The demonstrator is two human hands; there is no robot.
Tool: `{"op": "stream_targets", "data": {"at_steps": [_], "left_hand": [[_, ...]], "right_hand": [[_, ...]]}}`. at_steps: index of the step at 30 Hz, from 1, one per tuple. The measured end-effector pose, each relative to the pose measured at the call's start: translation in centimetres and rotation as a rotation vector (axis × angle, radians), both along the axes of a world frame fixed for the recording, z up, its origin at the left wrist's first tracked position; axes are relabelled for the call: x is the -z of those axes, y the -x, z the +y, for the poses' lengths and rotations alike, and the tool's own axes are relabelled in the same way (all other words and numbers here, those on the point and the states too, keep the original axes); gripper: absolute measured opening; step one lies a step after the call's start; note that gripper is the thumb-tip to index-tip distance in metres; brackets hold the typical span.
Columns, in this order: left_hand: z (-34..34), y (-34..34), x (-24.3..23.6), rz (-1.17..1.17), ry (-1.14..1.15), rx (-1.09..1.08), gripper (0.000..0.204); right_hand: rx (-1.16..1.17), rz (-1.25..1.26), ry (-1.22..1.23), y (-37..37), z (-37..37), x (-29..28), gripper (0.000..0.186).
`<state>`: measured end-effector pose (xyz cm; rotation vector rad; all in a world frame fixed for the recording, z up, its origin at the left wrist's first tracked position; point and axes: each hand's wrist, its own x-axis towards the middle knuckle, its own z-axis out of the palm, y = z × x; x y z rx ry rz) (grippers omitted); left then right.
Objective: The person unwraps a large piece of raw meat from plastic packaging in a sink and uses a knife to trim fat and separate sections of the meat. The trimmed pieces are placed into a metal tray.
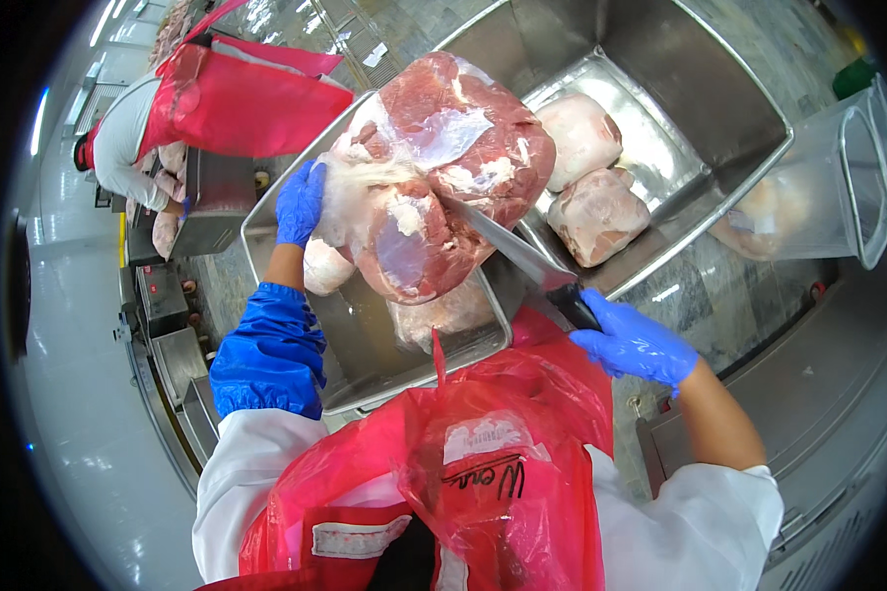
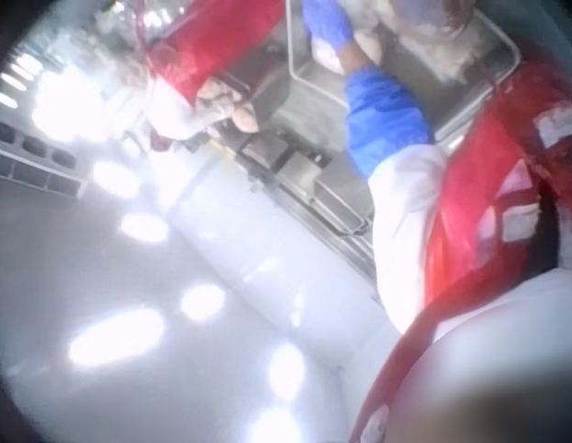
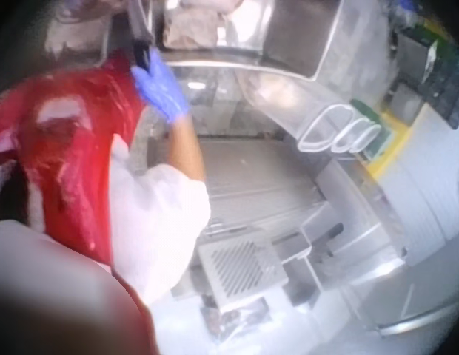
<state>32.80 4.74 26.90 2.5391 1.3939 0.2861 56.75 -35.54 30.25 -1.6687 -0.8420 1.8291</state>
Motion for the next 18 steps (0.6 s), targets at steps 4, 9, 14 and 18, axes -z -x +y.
{"op": "stream_targets", "data": {"at_steps": [4,9,14,18], "left_hand": [[0.0,-0.9,-0.4,0.044,0.000,0.024,0.042],[1.2,-0.4,0.4,0.013,-0.060,0.103,0.043],[1.3,-0.5,0.6,0.041,-0.027,0.073,0.045],[2.0,-0.7,0.4,0.110,0.049,0.035,0.051]], "right_hand": [[-0.054,0.059,0.026,-0.8,-1.0,0.8,0.045],[-0.027,0.169,0.043,0.7,1.4,3.4,0.043],[0.088,-0.005,-0.202,5.8,0.5,6.7,0.037],[0.175,-0.200,-0.289,9.2,0.4,6.8,0.032]]}}
